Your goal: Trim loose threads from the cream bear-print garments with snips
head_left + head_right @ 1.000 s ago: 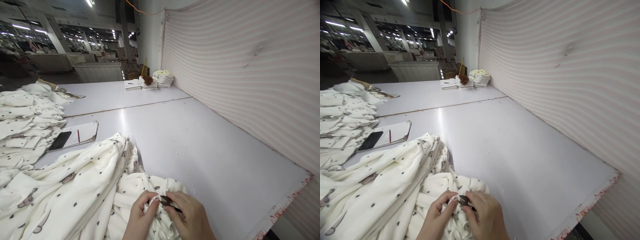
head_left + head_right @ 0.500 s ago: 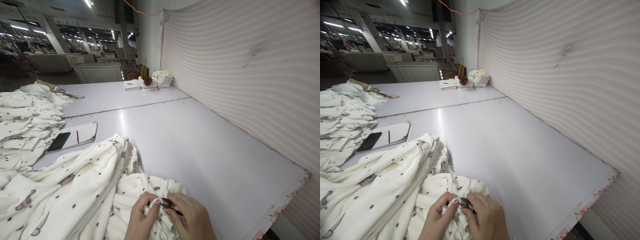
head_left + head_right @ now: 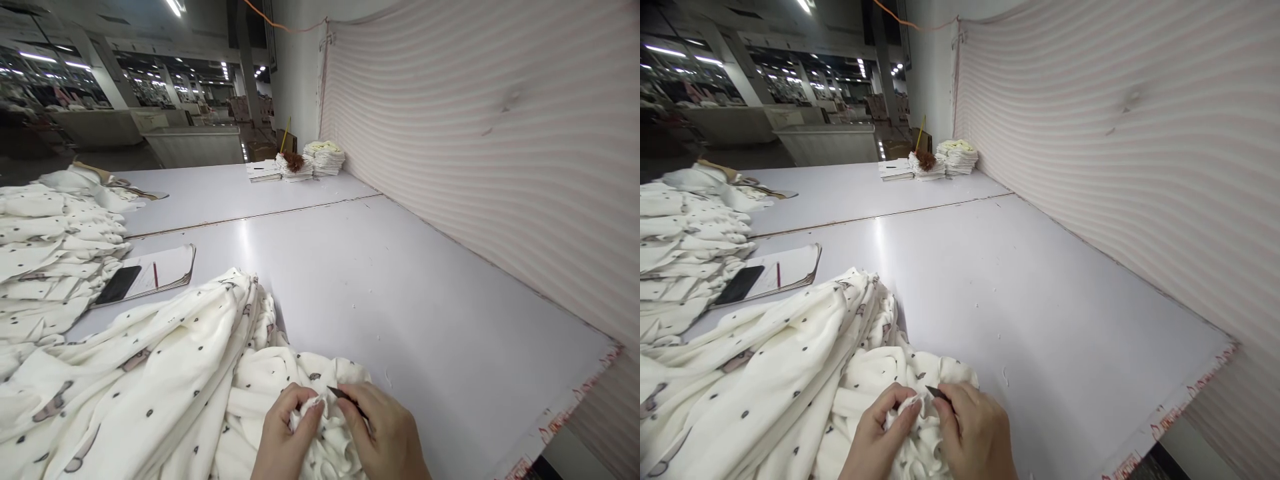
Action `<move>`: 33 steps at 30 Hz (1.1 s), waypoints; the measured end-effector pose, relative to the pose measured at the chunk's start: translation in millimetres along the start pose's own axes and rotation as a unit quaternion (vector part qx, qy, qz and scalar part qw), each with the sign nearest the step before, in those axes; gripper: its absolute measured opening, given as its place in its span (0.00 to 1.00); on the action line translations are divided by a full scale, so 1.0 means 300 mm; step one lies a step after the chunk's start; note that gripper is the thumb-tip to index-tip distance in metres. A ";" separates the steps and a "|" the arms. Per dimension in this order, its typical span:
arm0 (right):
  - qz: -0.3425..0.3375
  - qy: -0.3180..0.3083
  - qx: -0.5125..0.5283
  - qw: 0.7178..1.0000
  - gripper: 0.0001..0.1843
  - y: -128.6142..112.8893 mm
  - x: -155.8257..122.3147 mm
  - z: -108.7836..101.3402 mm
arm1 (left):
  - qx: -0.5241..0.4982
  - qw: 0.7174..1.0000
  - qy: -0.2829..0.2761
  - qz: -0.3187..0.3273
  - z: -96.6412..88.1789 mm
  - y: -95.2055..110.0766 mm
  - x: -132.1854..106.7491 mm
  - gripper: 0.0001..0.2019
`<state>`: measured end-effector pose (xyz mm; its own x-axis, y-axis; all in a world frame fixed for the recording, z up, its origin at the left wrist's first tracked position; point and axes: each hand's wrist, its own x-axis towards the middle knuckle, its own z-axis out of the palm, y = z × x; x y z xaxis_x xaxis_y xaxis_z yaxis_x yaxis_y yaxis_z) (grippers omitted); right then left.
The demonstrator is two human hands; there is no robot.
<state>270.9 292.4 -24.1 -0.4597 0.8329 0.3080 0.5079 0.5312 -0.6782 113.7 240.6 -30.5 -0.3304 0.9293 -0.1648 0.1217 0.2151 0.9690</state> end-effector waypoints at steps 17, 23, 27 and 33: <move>0.150 -0.072 0.225 0.960 0.11 -0.010 -0.005 0.025 | 0.032 0.996 -0.004 0.082 -0.006 -0.007 -0.038 0.10; 0.097 -0.067 0.186 0.975 0.11 0.003 -0.032 0.006 | 0.021 0.994 0.007 0.103 -0.002 -0.029 -0.032 0.07; 0.128 -0.084 0.204 0.967 0.10 0.000 -0.027 0.013 | 0.041 0.986 0.021 0.161 0.011 -0.053 -0.045 0.05; 0.159 -0.110 0.192 0.962 0.09 0.001 -0.014 -0.056 | 0.109 0.956 0.052 0.265 0.030 -0.086 -0.074 0.12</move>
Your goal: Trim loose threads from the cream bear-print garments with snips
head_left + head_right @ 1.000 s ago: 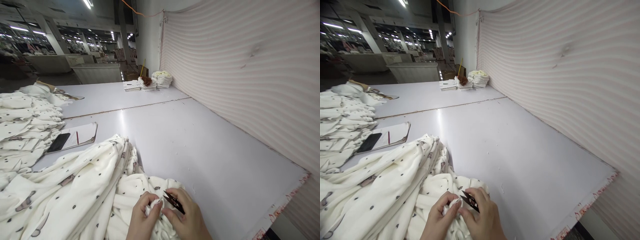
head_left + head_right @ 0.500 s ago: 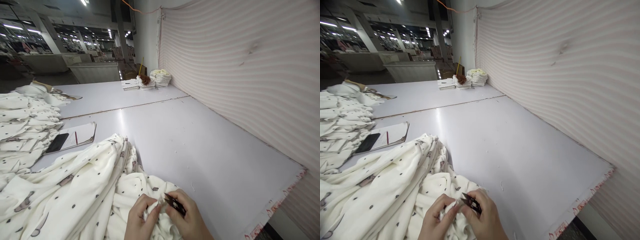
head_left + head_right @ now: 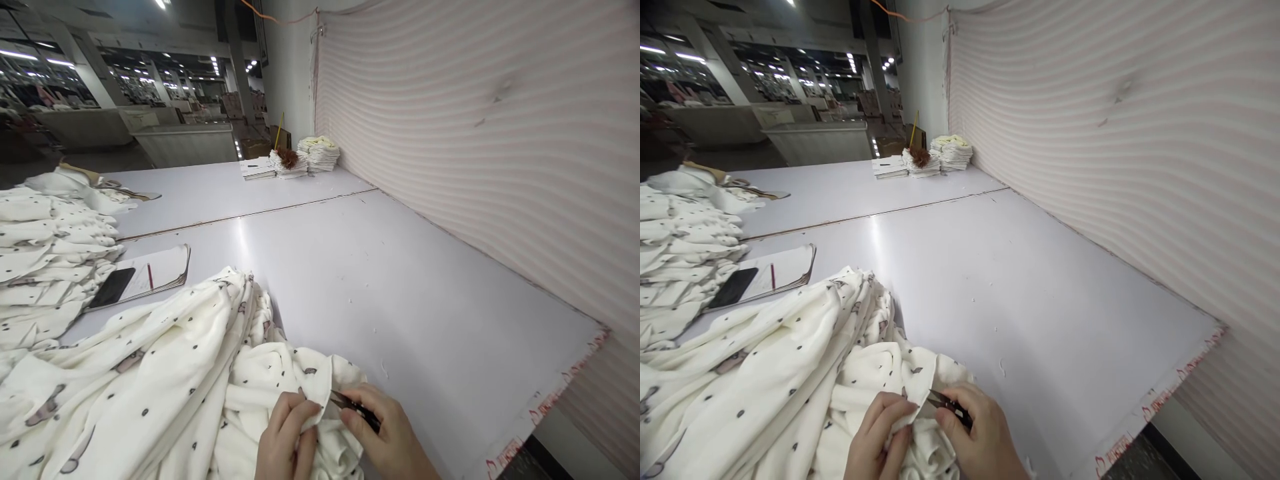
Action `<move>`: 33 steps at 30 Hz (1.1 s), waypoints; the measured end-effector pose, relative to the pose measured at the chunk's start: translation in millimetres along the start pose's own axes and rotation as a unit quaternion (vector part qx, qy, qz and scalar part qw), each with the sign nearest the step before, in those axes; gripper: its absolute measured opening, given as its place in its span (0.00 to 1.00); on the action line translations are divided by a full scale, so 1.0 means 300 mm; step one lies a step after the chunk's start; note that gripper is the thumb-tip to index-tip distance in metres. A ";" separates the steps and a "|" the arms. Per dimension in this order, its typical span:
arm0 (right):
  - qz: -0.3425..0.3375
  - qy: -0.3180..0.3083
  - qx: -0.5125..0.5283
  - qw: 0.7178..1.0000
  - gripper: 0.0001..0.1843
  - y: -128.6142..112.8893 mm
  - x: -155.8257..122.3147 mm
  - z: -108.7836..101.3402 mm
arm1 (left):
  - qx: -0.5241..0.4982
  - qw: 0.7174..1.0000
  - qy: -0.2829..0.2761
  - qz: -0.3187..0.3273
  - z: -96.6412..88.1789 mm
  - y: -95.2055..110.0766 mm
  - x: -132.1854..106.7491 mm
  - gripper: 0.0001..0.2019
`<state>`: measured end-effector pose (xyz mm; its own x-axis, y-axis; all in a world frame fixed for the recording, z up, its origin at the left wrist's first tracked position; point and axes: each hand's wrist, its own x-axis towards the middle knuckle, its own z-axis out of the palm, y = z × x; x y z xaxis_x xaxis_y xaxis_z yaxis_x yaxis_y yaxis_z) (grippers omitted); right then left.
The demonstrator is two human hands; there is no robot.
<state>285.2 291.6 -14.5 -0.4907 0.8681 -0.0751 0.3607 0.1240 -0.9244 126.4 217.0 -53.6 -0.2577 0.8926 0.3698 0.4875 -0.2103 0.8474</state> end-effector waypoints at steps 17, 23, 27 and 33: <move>0.016 -0.040 -0.136 0.990 0.09 -0.047 -0.010 -0.026 | 0.041 0.998 0.007 0.051 -0.005 -0.005 -0.016 0.11; -0.019 -0.056 -0.168 0.984 0.10 -0.054 -0.018 -0.025 | 0.048 0.997 0.000 0.058 -0.005 -0.001 -0.015 0.12; 0.001 -0.026 -0.162 0.986 0.11 -0.034 -0.018 -0.018 | 0.048 0.997 0.009 0.058 -0.007 0.001 -0.016 0.12; -0.019 -0.034 -0.086 0.996 0.11 -0.032 -0.024 -0.018 | 0.033 0.999 0.042 0.012 -0.014 0.015 -0.002 0.07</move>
<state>289.6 286.6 -3.1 -0.5562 0.8279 -0.0720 0.4694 0.2416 -0.8493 125.4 213.8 -48.4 -0.3126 0.8511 0.4219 0.5468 -0.2020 0.8125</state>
